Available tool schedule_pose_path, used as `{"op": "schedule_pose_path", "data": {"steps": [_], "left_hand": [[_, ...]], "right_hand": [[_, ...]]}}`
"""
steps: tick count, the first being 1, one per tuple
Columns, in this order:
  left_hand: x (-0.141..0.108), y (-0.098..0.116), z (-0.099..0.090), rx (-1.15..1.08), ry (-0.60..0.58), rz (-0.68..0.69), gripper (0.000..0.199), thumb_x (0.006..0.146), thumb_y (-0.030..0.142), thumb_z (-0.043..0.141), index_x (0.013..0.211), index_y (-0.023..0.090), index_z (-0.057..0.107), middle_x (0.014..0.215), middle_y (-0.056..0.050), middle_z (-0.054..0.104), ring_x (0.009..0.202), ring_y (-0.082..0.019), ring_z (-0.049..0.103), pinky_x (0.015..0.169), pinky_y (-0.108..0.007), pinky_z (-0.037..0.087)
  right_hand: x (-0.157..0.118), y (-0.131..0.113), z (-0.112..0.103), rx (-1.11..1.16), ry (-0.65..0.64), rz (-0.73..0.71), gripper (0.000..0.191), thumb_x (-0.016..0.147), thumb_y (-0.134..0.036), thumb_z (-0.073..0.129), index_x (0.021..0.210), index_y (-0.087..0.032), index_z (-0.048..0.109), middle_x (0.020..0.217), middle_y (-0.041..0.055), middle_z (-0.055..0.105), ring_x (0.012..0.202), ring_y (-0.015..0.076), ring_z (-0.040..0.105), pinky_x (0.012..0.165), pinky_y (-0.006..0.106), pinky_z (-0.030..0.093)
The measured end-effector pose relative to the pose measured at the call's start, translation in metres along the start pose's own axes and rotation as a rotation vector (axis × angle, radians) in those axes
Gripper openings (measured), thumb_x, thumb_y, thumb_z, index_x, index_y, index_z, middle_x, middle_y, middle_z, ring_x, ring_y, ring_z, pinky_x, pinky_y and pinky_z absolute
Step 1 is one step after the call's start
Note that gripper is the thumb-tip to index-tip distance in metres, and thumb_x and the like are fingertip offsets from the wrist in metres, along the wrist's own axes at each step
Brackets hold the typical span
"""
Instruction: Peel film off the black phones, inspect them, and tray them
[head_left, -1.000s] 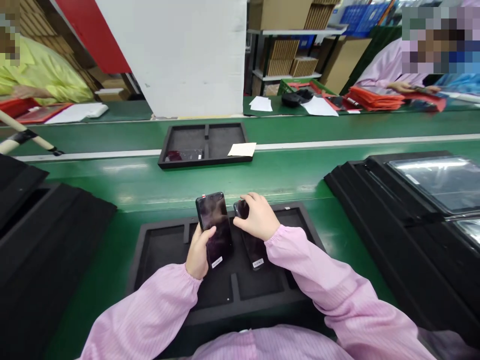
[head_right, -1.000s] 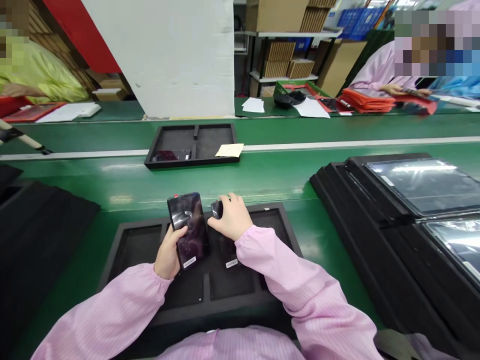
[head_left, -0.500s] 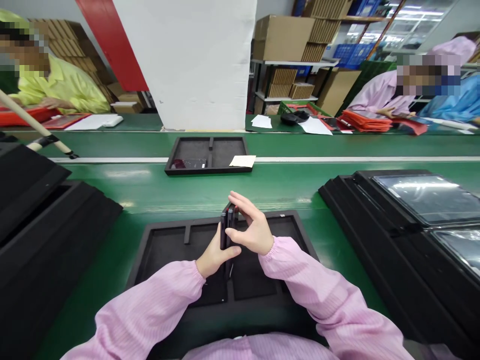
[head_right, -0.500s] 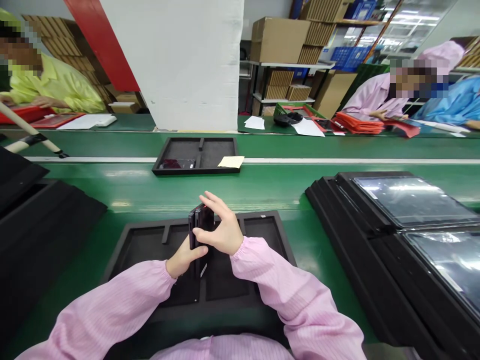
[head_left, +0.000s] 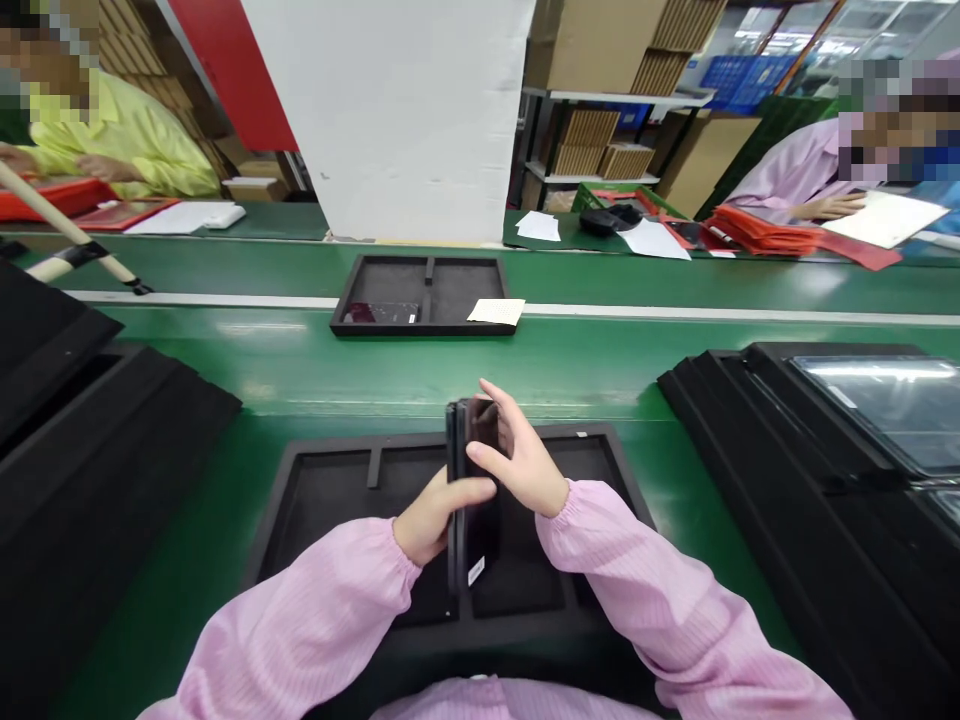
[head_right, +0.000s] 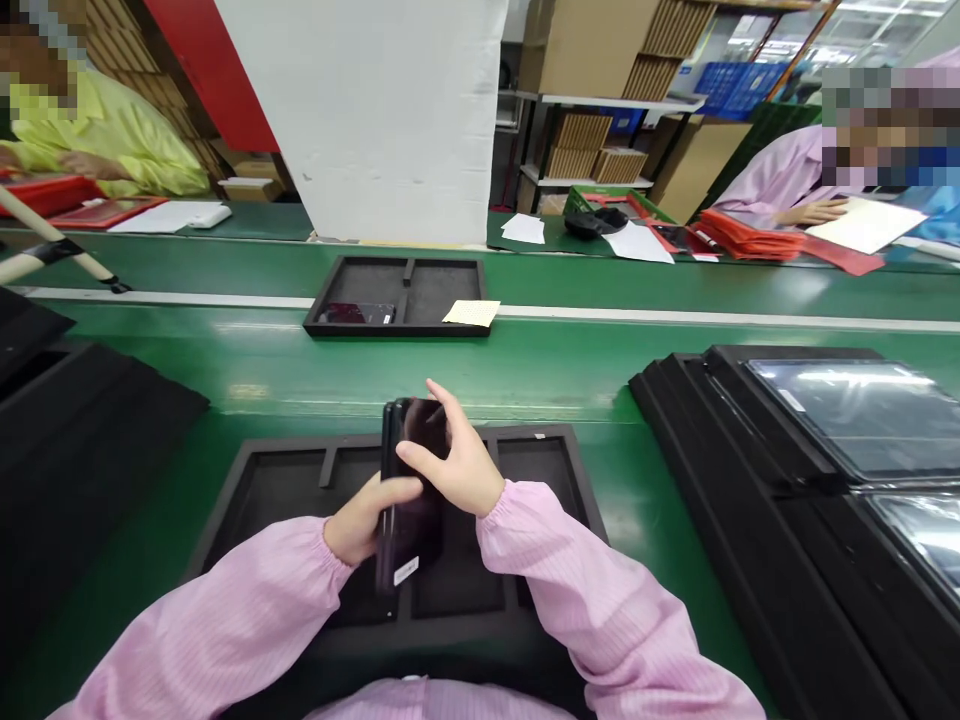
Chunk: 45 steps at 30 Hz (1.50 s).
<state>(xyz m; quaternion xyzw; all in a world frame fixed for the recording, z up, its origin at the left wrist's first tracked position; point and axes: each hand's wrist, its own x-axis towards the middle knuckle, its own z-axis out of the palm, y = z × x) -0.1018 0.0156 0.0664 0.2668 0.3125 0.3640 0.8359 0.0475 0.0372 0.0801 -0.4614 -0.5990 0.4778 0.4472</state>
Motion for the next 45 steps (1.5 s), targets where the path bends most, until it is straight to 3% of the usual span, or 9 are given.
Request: {"op": "schedule_pose_path", "data": {"steps": [2, 4, 7, 13, 18, 23, 31, 40, 45], "left_hand": [[0.001, -0.002, -0.001, 0.175, 0.034, 0.084, 0.069, 0.058, 0.015, 0.088, 0.122, 0.020, 0.064, 0.124, -0.009, 0.070, 0.131, -0.036, 0.054, 0.115, -0.047, 0.037], [0.004, -0.004, -0.002, 0.311, 0.026, 0.140, 0.090, 0.056, 0.015, 0.089, 0.138, 0.023, 0.053, 0.146, -0.011, 0.056, 0.143, -0.037, 0.042, 0.121, -0.050, 0.028], [0.007, -0.006, -0.005, 0.306, -0.067, 0.133, 0.095, 0.060, 0.023, 0.089, 0.145, 0.024, 0.046, 0.156, -0.013, 0.043, 0.148, -0.037, 0.033, 0.124, -0.051, 0.023], [0.015, -0.003, -0.003, 0.134, 0.001, 0.058, 0.069, 0.061, 0.023, 0.087, 0.125, 0.020, 0.062, 0.142, -0.012, 0.058, 0.142, -0.036, 0.042, 0.119, -0.048, 0.031], [0.019, -0.013, -0.013, 0.155, -0.013, -0.137, 0.042, 0.060, 0.028, 0.089, 0.097, 0.017, 0.071, 0.108, -0.010, 0.070, 0.124, -0.036, 0.056, 0.111, -0.050, 0.037], [0.013, -0.028, -0.023, 0.227, -0.084, -0.251, 0.043, 0.060, 0.023, 0.091, 0.099, 0.019, 0.072, 0.109, -0.010, 0.070, 0.117, -0.032, 0.060, 0.111, -0.052, 0.037], [0.013, -0.006, -0.020, 0.464, 0.044, -0.263, 0.044, 0.061, 0.032, 0.089, 0.097, 0.018, 0.070, 0.101, -0.009, 0.071, 0.097, -0.030, 0.066, 0.094, -0.048, 0.046], [0.007, -0.007, -0.029, 0.433, -0.049, -0.236, 0.046, 0.060, 0.020, 0.090, 0.102, 0.017, 0.071, 0.106, -0.011, 0.069, 0.108, -0.031, 0.063, 0.100, -0.045, 0.045], [0.010, -0.003, -0.029, 0.286, -0.083, -0.324, 0.056, 0.061, 0.055, 0.088, 0.101, 0.019, 0.070, 0.106, -0.010, 0.068, 0.106, -0.031, 0.062, 0.094, -0.046, 0.048]], "right_hand": [[-0.001, 0.000, -0.001, 0.039, -0.054, 0.059, 0.090, 0.074, -0.040, 0.078, 0.151, -0.026, 0.034, 0.147, 0.0167, 0.047, 0.117, 0.0261, 0.065, 0.100, 0.046, 0.055], [0.000, -0.001, -0.004, 0.046, -0.083, 0.063, 0.072, 0.072, -0.035, 0.079, 0.137, -0.028, 0.049, 0.135, 0.0116, 0.055, 0.107, 0.0230, 0.068, 0.091, 0.040, 0.059], [0.004, 0.000, -0.011, 0.050, -0.085, -0.006, 0.042, 0.072, -0.028, 0.076, 0.110, -0.025, 0.060, 0.108, 0.0043, 0.063, 0.094, 0.0189, 0.069, 0.084, 0.034, 0.061], [0.013, 0.009, -0.014, -0.007, -0.070, 0.026, 0.044, 0.075, -0.034, 0.075, 0.116, -0.027, 0.061, 0.101, 0.0025, 0.066, 0.091, 0.0206, 0.069, 0.080, 0.036, 0.061], [0.017, 0.015, -0.017, -0.131, -0.109, 0.048, 0.037, 0.077, -0.034, 0.072, 0.112, -0.024, 0.066, 0.102, 0.0032, 0.068, 0.083, 0.0174, 0.067, 0.075, 0.034, 0.059], [0.019, 0.010, -0.020, -0.235, -0.332, 0.047, 0.021, 0.082, -0.038, 0.070, 0.083, -0.017, 0.074, 0.089, 0.0031, 0.075, 0.086, 0.0182, 0.069, 0.085, 0.034, 0.054], [0.015, 0.012, -0.014, -0.269, -0.196, -0.039, 0.030, 0.090, -0.042, 0.063, 0.107, -0.019, 0.071, 0.110, 0.0040, 0.073, 0.103, 0.0209, 0.066, 0.089, 0.035, 0.053], [0.015, 0.012, -0.013, -0.222, -0.350, -0.011, 0.023, 0.094, -0.037, 0.056, 0.098, -0.017, 0.068, 0.100, 0.0038, 0.070, 0.097, 0.0200, 0.064, 0.092, 0.037, 0.050], [0.014, 0.013, -0.009, -0.102, -0.325, 0.005, 0.017, 0.089, -0.029, 0.060, 0.096, -0.018, 0.071, 0.103, 0.0025, 0.073, 0.102, 0.0195, 0.065, 0.097, 0.035, 0.048]]}}
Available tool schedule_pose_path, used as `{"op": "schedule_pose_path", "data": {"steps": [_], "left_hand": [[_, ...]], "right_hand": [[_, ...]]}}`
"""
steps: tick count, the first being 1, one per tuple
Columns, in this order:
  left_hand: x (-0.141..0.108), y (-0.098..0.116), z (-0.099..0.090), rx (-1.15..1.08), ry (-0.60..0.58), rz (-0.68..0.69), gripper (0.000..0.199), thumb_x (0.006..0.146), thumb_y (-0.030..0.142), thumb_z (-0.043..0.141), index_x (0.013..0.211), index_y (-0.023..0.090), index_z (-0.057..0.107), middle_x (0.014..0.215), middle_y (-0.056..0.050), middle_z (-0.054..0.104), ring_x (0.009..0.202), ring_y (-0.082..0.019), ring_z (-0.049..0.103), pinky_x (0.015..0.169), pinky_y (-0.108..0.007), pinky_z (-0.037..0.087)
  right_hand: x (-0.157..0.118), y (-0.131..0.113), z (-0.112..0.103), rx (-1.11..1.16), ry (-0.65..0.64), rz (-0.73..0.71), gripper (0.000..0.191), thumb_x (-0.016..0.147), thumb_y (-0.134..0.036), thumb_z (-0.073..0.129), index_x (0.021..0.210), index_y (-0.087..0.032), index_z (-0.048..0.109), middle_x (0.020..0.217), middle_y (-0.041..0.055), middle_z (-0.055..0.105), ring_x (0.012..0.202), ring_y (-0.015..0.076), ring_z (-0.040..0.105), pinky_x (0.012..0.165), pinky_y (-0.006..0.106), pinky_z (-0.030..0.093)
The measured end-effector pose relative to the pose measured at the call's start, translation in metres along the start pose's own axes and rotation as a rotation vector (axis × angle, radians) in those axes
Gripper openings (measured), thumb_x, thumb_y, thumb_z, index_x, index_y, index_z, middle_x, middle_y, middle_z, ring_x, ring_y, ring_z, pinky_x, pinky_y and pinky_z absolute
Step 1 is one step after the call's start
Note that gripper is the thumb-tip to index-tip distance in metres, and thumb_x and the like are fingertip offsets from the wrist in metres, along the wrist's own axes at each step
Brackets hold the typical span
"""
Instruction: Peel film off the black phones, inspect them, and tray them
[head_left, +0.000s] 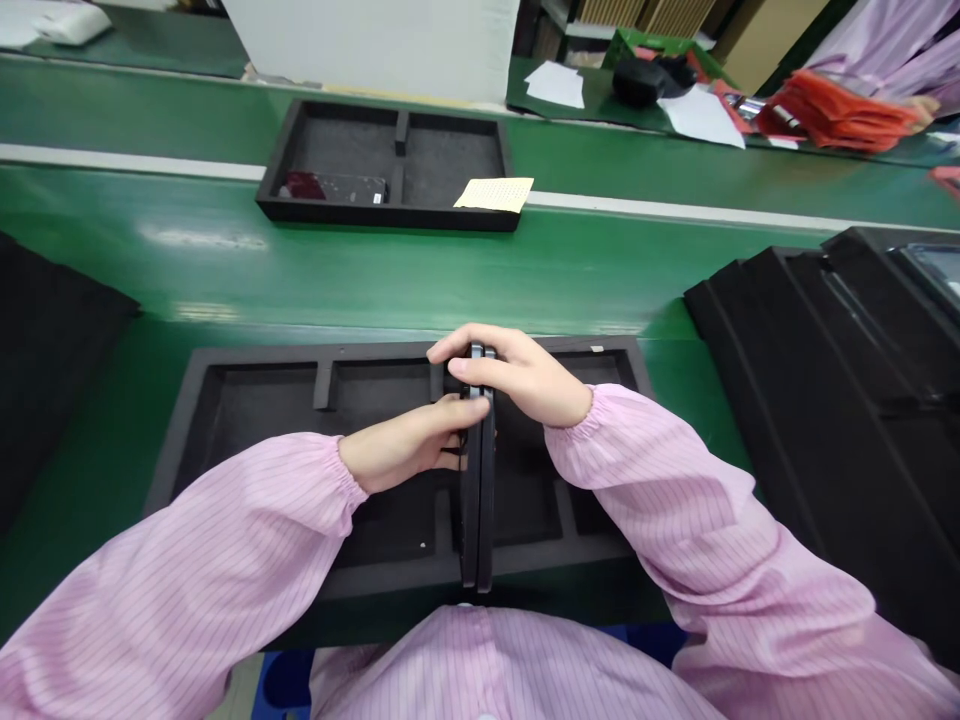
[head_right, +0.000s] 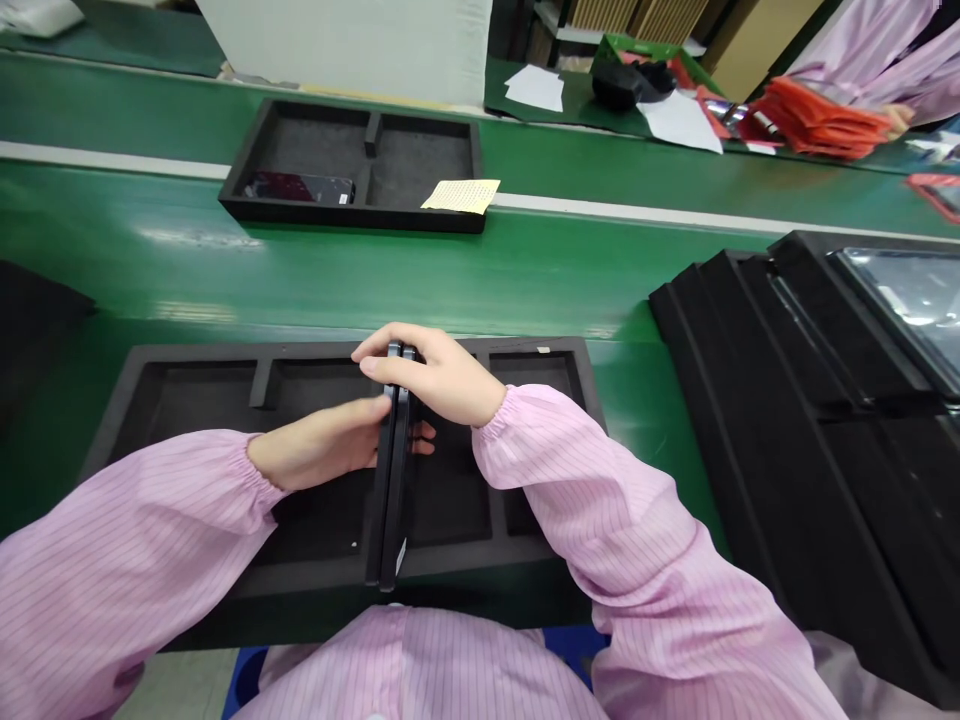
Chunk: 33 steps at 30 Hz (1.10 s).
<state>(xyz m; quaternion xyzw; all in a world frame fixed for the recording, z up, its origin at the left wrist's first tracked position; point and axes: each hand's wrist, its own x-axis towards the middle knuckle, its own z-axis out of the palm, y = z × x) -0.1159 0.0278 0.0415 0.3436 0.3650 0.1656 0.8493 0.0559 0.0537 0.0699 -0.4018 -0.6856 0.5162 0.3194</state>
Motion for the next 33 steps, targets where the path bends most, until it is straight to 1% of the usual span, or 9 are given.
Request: {"op": "schedule_pose_path", "data": {"steps": [1, 2, 5, 8, 12, 19, 25, 33], "left_hand": [[0.000, 0.001, 0.000, -0.027, -0.009, -0.014, 0.059, 0.062, 0.061, 0.085, 0.100, 0.019, 0.069, 0.106, -0.010, 0.068, 0.108, -0.032, 0.062, 0.094, -0.047, 0.048], [0.000, 0.003, 0.001, -0.036, -0.010, -0.023, 0.060, 0.063, 0.064, 0.083, 0.100, 0.018, 0.069, 0.106, -0.010, 0.068, 0.110, -0.032, 0.061, 0.096, -0.048, 0.047], [-0.002, 0.006, 0.004, 0.008, 0.021, -0.024, 0.060, 0.062, 0.059, 0.086, 0.100, 0.017, 0.066, 0.108, -0.009, 0.068, 0.118, -0.032, 0.057, 0.104, -0.049, 0.043], [-0.004, 0.006, 0.007, 0.049, 0.044, 0.017, 0.056, 0.064, 0.058, 0.085, 0.098, 0.017, 0.066, 0.110, -0.009, 0.068, 0.122, -0.032, 0.056, 0.111, -0.048, 0.038], [-0.003, 0.003, 0.009, 0.069, 0.073, 0.025, 0.062, 0.062, 0.061, 0.085, 0.101, 0.018, 0.066, 0.113, -0.009, 0.068, 0.122, -0.032, 0.056, 0.113, -0.048, 0.038], [-0.004, 0.005, 0.012, 0.103, 0.089, -0.006, 0.073, 0.060, 0.066, 0.083, 0.110, 0.017, 0.061, 0.114, -0.010, 0.068, 0.117, -0.031, 0.060, 0.109, -0.047, 0.041], [-0.006, 0.006, 0.016, 0.105, 0.094, 0.010, 0.072, 0.064, 0.064, 0.081, 0.114, 0.018, 0.059, 0.113, -0.009, 0.067, 0.118, -0.031, 0.059, 0.105, -0.045, 0.042], [-0.005, 0.004, 0.013, 0.073, 0.082, -0.005, 0.068, 0.062, 0.063, 0.082, 0.109, 0.018, 0.060, 0.108, -0.007, 0.069, 0.115, -0.029, 0.060, 0.102, -0.042, 0.043]], "right_hand": [[0.000, 0.000, 0.001, 0.055, 0.009, -0.009, 0.019, 0.089, -0.029, 0.059, 0.097, -0.018, 0.071, 0.105, 0.0025, 0.073, 0.104, 0.0194, 0.065, 0.099, 0.035, 0.047], [-0.001, 0.001, 0.003, 0.118, 0.019, -0.024, 0.021, 0.091, -0.030, 0.057, 0.098, -0.018, 0.072, 0.107, 0.0028, 0.073, 0.106, 0.0193, 0.065, 0.100, 0.035, 0.047], [-0.003, 0.001, 0.006, 0.291, 0.045, -0.061, 0.034, 0.098, -0.041, 0.049, 0.097, -0.018, 0.074, 0.109, 0.0045, 0.075, 0.110, 0.0195, 0.065, 0.103, 0.034, 0.046], [-0.005, 0.002, 0.008, 0.363, 0.071, -0.048, 0.042, 0.100, -0.048, 0.047, 0.096, -0.018, 0.076, 0.107, 0.0053, 0.076, 0.110, 0.0200, 0.066, 0.104, 0.035, 0.046], [-0.004, 0.003, 0.009, 0.396, 0.093, -0.015, 0.044, 0.098, -0.053, 0.051, 0.094, -0.018, 0.077, 0.105, 0.0055, 0.076, 0.108, 0.0205, 0.067, 0.103, 0.035, 0.047], [-0.003, 0.008, 0.009, 0.447, 0.101, -0.030, 0.040, 0.097, -0.050, 0.053, 0.095, -0.018, 0.078, 0.099, 0.0049, 0.078, 0.103, 0.0193, 0.069, 0.101, 0.035, 0.049], [-0.004, 0.011, 0.008, 0.446, 0.102, -0.015, 0.036, 0.099, -0.044, 0.049, 0.102, -0.018, 0.075, 0.098, 0.0048, 0.078, 0.102, 0.0196, 0.069, 0.098, 0.035, 0.050], [-0.003, 0.011, 0.009, 0.434, 0.116, 0.028, 0.038, 0.097, -0.047, 0.049, 0.101, -0.019, 0.074, 0.096, 0.0051, 0.077, 0.100, 0.0207, 0.069, 0.095, 0.036, 0.051]]}}
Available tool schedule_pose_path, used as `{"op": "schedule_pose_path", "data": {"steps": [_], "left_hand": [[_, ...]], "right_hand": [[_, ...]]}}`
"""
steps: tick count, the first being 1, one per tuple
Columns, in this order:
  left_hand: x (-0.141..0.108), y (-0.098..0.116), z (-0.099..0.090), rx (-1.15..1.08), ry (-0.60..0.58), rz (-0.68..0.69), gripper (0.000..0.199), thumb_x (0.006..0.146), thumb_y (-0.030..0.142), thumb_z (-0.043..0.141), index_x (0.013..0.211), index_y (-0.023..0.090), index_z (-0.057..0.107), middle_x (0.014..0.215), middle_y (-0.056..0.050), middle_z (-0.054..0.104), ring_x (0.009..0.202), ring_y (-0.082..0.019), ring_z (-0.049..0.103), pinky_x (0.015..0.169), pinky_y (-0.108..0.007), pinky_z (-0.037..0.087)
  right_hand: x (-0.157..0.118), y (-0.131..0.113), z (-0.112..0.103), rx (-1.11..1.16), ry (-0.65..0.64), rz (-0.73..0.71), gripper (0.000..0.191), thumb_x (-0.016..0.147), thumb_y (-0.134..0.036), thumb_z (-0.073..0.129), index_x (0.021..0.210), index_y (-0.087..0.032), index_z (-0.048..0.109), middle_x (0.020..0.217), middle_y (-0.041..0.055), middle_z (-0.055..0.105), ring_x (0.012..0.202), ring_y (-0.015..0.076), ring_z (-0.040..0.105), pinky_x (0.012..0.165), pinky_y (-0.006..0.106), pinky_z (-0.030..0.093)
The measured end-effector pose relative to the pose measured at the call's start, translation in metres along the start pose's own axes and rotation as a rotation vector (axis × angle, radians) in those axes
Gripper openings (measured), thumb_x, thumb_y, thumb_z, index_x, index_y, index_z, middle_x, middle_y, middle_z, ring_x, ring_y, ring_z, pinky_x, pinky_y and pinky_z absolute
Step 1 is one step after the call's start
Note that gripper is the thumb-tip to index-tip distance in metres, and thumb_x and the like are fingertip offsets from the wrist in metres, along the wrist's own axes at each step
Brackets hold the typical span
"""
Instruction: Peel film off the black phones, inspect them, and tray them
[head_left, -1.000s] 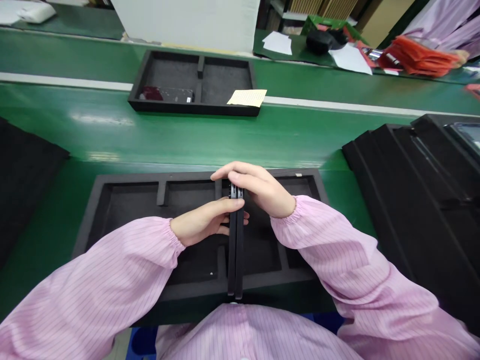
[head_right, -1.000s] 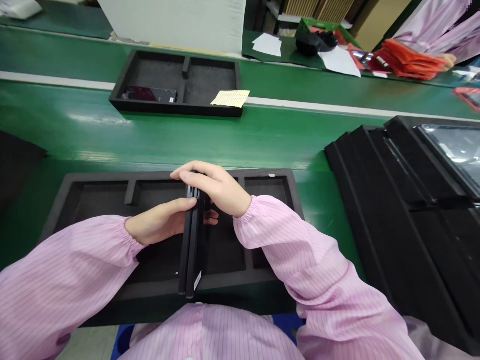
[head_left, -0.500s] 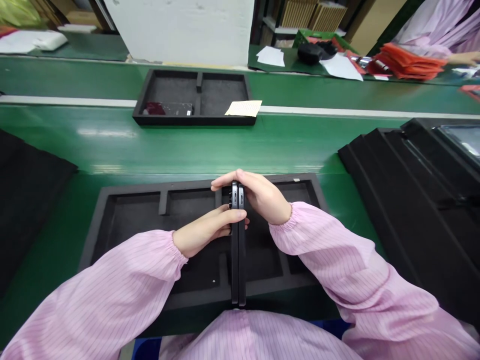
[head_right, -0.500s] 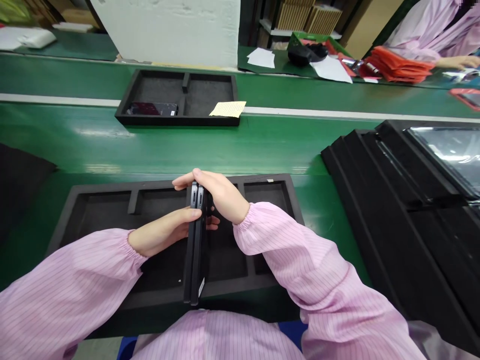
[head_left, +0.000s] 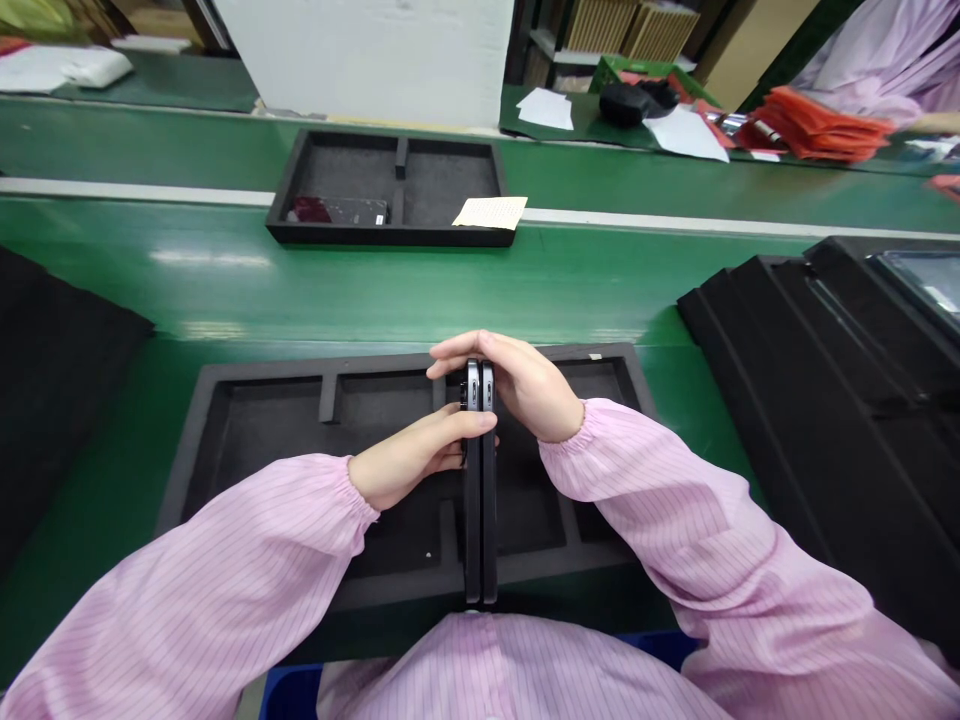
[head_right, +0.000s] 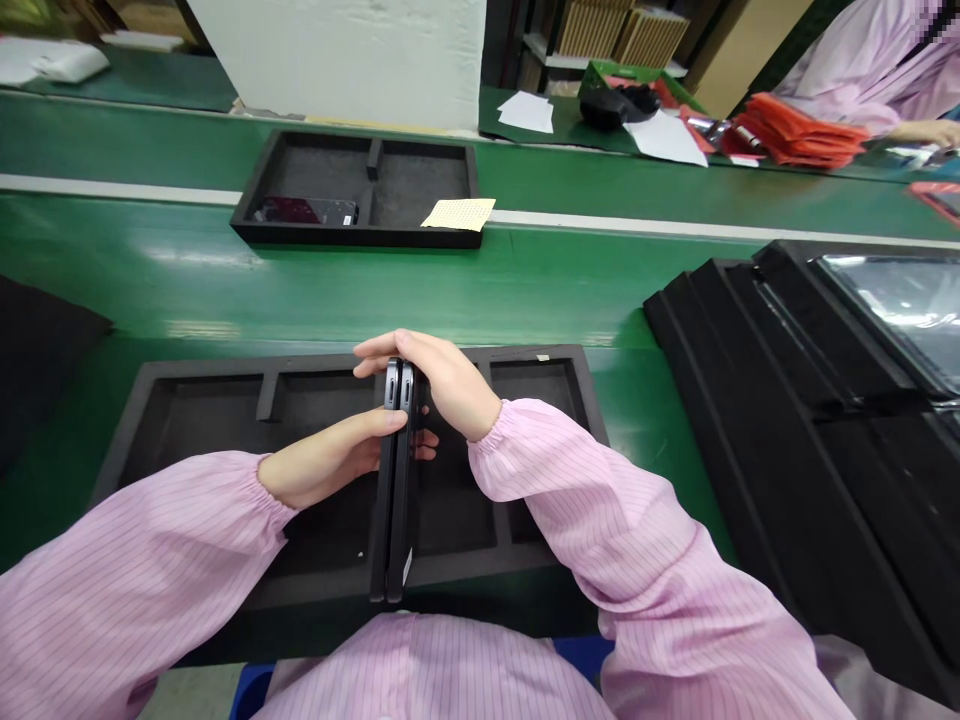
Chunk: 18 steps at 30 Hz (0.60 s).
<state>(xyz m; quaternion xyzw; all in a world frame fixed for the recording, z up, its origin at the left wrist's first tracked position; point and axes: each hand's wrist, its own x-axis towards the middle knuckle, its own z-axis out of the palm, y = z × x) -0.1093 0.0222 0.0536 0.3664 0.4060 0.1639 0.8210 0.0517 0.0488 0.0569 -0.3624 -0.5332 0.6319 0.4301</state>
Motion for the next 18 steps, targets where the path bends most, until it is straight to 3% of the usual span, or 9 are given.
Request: {"op": "schedule_pose_path", "data": {"steps": [9, 14, 18], "left_hand": [[0.0011, -0.0029, 0.0026, 0.025, 0.041, 0.005, 0.073, 0.064, 0.068, 0.079, 0.113, 0.017, 0.059, 0.110, -0.009, 0.067, 0.115, -0.030, 0.059, 0.101, -0.043, 0.043], [-0.0008, -0.0029, 0.0014, 0.012, 0.022, 0.010, 0.076, 0.063, 0.073, 0.078, 0.111, 0.018, 0.060, 0.111, -0.009, 0.066, 0.116, -0.030, 0.058, 0.101, -0.044, 0.043], [-0.0059, 0.0000, 0.0018, -0.011, -0.004, 0.048, 0.069, 0.064, 0.069, 0.080, 0.109, 0.020, 0.061, 0.111, -0.007, 0.065, 0.118, -0.032, 0.056, 0.100, -0.044, 0.044]], "right_hand": [[0.0030, 0.0054, 0.0005, 0.054, -0.022, -0.054, 0.035, 0.096, -0.037, 0.046, 0.101, -0.017, 0.074, 0.095, 0.0046, 0.077, 0.099, 0.0182, 0.068, 0.101, 0.035, 0.047], [0.0022, 0.0054, 0.0002, 0.048, -0.035, -0.054, 0.036, 0.096, -0.039, 0.044, 0.105, -0.017, 0.071, 0.097, 0.0053, 0.076, 0.103, 0.0201, 0.067, 0.104, 0.038, 0.046], [-0.0017, -0.0001, -0.0005, 0.039, -0.040, -0.116, 0.038, 0.096, -0.042, 0.047, 0.122, -0.020, 0.063, 0.110, 0.0057, 0.073, 0.112, 0.0222, 0.065, 0.108, 0.041, 0.044]]}}
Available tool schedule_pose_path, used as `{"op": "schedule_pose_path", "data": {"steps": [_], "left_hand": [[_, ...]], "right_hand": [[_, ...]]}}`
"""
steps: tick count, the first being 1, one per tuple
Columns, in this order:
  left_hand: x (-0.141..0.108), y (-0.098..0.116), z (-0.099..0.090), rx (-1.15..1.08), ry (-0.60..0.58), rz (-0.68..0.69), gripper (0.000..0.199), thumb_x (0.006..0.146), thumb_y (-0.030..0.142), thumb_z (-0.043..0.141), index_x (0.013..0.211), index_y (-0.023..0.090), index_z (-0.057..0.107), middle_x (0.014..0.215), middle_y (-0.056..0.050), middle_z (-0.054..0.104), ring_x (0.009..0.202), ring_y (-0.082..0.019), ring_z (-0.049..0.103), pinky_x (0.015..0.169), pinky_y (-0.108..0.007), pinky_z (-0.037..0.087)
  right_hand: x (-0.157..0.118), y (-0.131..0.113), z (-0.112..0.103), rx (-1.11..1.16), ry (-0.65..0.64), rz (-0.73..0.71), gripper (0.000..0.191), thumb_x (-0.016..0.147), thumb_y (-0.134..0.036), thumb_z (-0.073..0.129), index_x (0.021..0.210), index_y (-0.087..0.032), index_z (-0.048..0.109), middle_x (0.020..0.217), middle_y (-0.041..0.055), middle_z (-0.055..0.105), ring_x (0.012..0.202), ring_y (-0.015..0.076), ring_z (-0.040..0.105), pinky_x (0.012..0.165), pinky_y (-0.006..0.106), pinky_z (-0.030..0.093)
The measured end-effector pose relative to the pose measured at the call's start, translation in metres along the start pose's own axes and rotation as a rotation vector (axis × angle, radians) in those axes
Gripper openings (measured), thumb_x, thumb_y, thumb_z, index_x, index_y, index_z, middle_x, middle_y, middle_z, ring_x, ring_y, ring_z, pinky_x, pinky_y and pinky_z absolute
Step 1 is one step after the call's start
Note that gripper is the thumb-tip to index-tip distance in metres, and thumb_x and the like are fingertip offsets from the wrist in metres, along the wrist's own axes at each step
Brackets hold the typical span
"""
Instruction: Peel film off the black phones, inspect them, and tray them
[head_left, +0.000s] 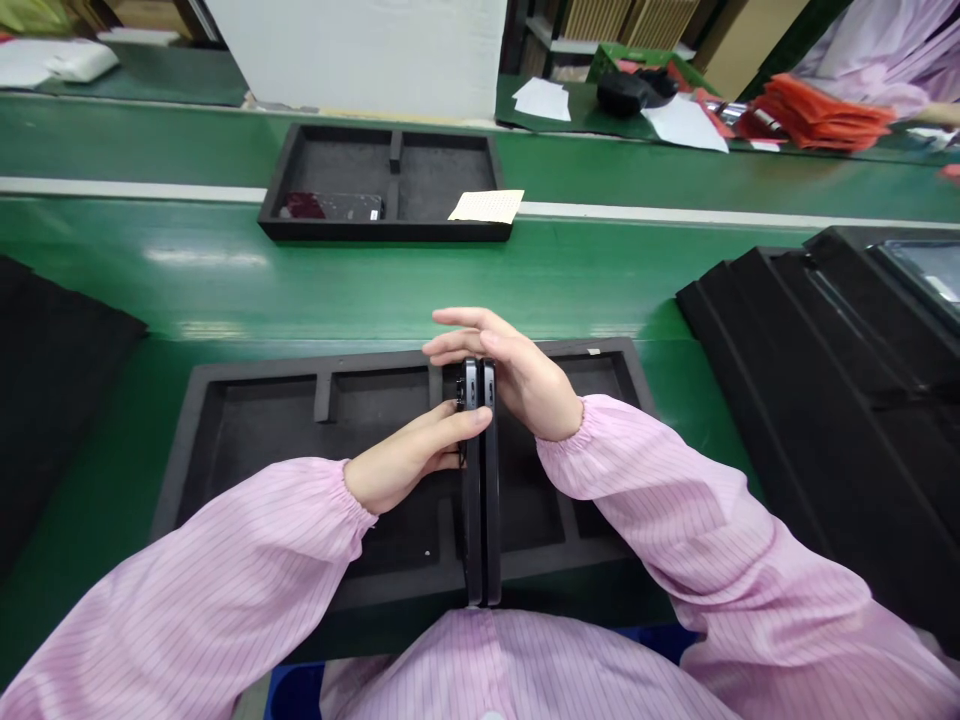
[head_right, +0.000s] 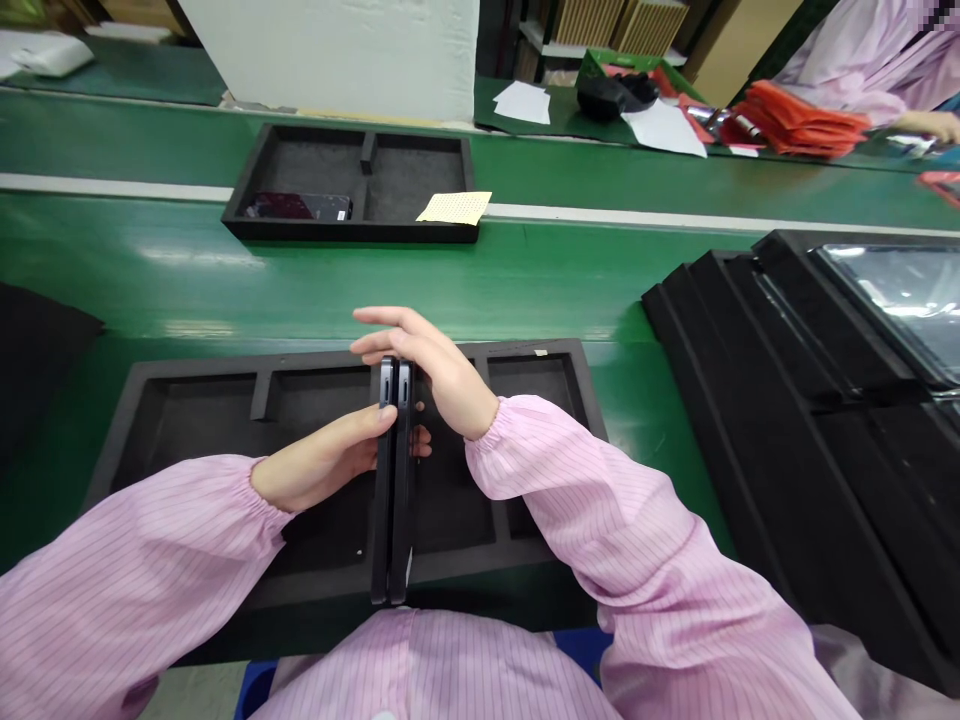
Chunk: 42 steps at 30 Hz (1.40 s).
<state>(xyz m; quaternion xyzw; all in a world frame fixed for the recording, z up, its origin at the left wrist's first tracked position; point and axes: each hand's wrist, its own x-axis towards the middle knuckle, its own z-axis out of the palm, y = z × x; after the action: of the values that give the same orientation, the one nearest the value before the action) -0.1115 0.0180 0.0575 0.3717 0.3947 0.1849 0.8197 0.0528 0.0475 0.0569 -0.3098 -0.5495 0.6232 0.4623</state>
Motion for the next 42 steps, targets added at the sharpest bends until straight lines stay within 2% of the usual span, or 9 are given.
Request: {"op": "schedule_pose_path", "data": {"steps": [2, 5, 8, 11, 15, 20, 23, 31, 42], "left_hand": [[-0.004, 0.002, 0.000, 0.020, 0.000, 0.036, 0.065, 0.065, 0.064, 0.082, 0.109, 0.021, 0.062, 0.112, -0.007, 0.065, 0.122, -0.033, 0.054, 0.102, -0.045, 0.044], [-0.011, 0.002, 0.001, 0.065, -0.029, 0.096, 0.059, 0.069, 0.058, 0.082, 0.112, 0.021, 0.063, 0.109, -0.006, 0.066, 0.122, -0.034, 0.055, 0.103, -0.045, 0.043], [-0.016, 0.002, 0.003, 0.018, -0.054, 0.100, 0.057, 0.082, 0.069, 0.064, 0.116, 0.023, 0.065, 0.109, -0.004, 0.067, 0.120, -0.033, 0.057, 0.101, -0.044, 0.044], [-0.016, 0.001, 0.005, 0.004, -0.039, 0.076, 0.072, 0.081, 0.084, 0.048, 0.113, 0.023, 0.068, 0.110, -0.006, 0.067, 0.119, -0.033, 0.057, 0.099, -0.043, 0.046], [-0.010, -0.004, 0.004, 0.007, -0.016, 0.074, 0.078, 0.074, 0.086, 0.056, 0.121, 0.024, 0.064, 0.112, -0.008, 0.066, 0.116, -0.031, 0.057, 0.097, -0.042, 0.047], [-0.006, -0.009, 0.004, 0.050, -0.028, 0.097, 0.084, 0.076, 0.085, 0.057, 0.136, 0.026, 0.053, 0.117, -0.009, 0.066, 0.119, -0.033, 0.056, 0.097, -0.044, 0.047], [-0.007, -0.008, 0.006, 0.057, -0.040, 0.093, 0.090, 0.075, 0.086, 0.055, 0.144, 0.029, 0.046, 0.125, -0.009, 0.064, 0.124, -0.034, 0.053, 0.095, -0.044, 0.048], [-0.005, -0.006, 0.007, 0.008, -0.051, 0.103, 0.084, 0.077, 0.082, 0.060, 0.140, 0.027, 0.051, 0.123, -0.007, 0.065, 0.122, -0.031, 0.055, 0.102, -0.044, 0.045], [-0.008, -0.003, 0.009, 0.029, -0.045, 0.078, 0.094, 0.071, 0.085, 0.062, 0.142, 0.025, 0.048, 0.120, -0.010, 0.066, 0.124, -0.034, 0.055, 0.098, -0.045, 0.048]], "right_hand": [[-0.002, -0.005, -0.001, -0.054, -0.006, -0.035, 0.041, 0.097, -0.044, 0.047, 0.130, -0.023, 0.058, 0.122, 0.0056, 0.069, 0.122, 0.0221, 0.060, 0.111, 0.041, 0.041], [-0.004, -0.010, -0.002, -0.133, -0.068, -0.021, 0.041, 0.099, -0.046, 0.043, 0.126, -0.022, 0.063, 0.133, 0.0056, 0.065, 0.130, 0.0217, 0.055, 0.114, 0.040, 0.038], [-0.004, -0.012, -0.002, -0.150, -0.144, 0.002, 0.044, 0.100, -0.050, 0.040, 0.112, -0.020, 0.071, 0.123, 0.0057, 0.071, 0.120, 0.0226, 0.062, 0.109, 0.040, 0.044], [-0.005, -0.012, 0.000, -0.184, -0.111, 0.033, 0.048, 0.100, -0.054, 0.040, 0.103, -0.021, 0.075, 0.110, 0.0057, 0.074, 0.111, 0.0246, 0.065, 0.098, 0.040, 0.052], [-0.008, -0.014, 0.006, -0.222, -0.038, 0.062, 0.056, 0.099, -0.060, 0.037, 0.097, -0.021, 0.076, 0.099, 0.0060, 0.074, 0.100, 0.0243, 0.067, 0.085, 0.037, 0.056], [-0.008, -0.012, 0.013, -0.197, 0.020, 0.016, 0.056, 0.101, -0.058, 0.037, 0.092, -0.019, 0.076, 0.098, 0.0053, 0.075, 0.096, 0.0192, 0.066, 0.095, 0.036, 0.051], [-0.008, -0.011, 0.015, -0.189, 0.039, 0.006, 0.057, 0.101, -0.059, 0.037, 0.090, -0.019, 0.076, 0.095, 0.0053, 0.075, 0.092, 0.0181, 0.066, 0.093, 0.036, 0.050], [-0.008, -0.011, 0.014, -0.216, 0.076, 0.041, 0.056, 0.100, -0.058, 0.038, 0.090, -0.018, 0.075, 0.093, 0.0061, 0.074, 0.087, 0.0175, 0.064, 0.088, 0.034, 0.049], [-0.009, -0.011, 0.012, -0.261, 0.057, 0.012, 0.049, 0.100, -0.047, 0.037, 0.093, -0.016, 0.075, 0.092, 0.0065, 0.073, 0.086, 0.0170, 0.064, 0.086, 0.033, 0.050]]}}
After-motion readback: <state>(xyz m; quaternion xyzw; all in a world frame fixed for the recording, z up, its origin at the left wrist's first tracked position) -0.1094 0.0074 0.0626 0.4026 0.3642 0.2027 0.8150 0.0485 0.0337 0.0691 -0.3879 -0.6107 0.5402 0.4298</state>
